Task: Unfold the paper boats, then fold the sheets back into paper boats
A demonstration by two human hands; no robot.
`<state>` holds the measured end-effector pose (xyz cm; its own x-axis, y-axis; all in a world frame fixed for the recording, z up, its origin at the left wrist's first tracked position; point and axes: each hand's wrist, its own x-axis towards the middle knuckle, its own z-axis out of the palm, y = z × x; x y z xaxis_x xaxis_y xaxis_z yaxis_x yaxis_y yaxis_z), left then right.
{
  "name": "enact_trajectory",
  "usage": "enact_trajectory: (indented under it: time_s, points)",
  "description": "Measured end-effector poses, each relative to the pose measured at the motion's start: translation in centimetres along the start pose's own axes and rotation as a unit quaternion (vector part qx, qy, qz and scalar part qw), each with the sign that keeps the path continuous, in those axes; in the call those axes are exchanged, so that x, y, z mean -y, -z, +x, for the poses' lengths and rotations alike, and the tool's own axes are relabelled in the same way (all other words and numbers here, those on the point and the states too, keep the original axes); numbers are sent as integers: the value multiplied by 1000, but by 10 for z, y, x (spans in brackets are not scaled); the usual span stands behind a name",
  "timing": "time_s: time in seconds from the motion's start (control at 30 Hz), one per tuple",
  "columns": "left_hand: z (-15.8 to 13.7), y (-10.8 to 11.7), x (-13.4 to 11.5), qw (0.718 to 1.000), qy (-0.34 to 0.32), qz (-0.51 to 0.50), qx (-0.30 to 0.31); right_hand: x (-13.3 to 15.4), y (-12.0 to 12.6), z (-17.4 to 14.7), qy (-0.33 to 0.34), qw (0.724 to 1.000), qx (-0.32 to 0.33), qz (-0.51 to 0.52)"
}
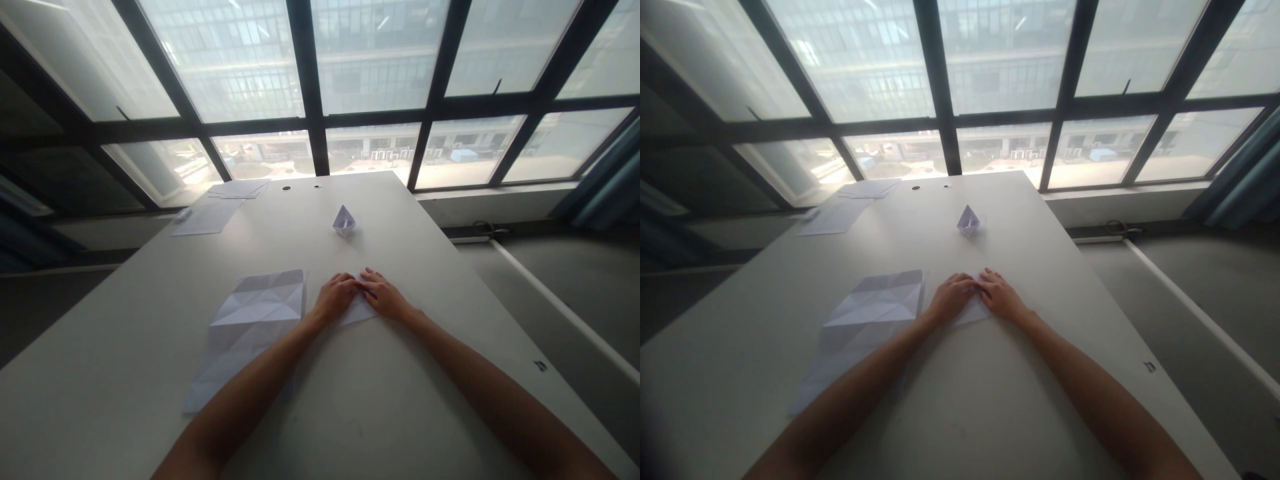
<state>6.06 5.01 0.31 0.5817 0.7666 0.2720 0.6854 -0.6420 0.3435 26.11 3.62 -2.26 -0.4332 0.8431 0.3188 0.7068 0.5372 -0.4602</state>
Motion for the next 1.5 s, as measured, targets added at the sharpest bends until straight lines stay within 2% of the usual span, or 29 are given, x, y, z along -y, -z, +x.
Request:
enact_trajectory:
  time_s: [0.1,0.23,0.37,0.5,0.63,0.77,0.87,0.93,1.03,1.1,1.2,1.5]
  points:
    - [-2,-3,1,998,-13,48,39,-1,-3,0,12,1000,-9,24]
    - [-4,-7,2,991,-20,98,88,4,-2,-1,-6,1000,-4,13]
    - [-6,-8,3,990,-25,109,88,11,0,-2,-73,994,18,-76]
    - [-5,-7,4,988,-31,113,99,5,2,-6,-168,971,28,-166]
    - [-4,-8,4,987,-29,117,109,-13,12,-11,-236,949,-28,-207]
    - [-4,-8,5,987,-28,115,111,-21,24,-12,-265,935,-99,-216]
    - [-4,-7,4,988,-28,111,108,-11,25,-9,-231,942,-135,-203]
    - [-4,-8,3,989,-28,107,101,2,19,-6,-177,960,-122,-178]
    - [-5,-9,1,990,-27,104,87,20,4,-5,-85,989,-26,-115]
    - [-5,-10,1,991,-27,104,83,26,-4,-5,-53,994,28,-93]
    - [-4,-12,2,990,-27,110,85,28,-9,-5,-41,993,59,-92]
    - [-5,-13,9,991,-9,102,81,29,-1,-3,-55,991,72,-103]
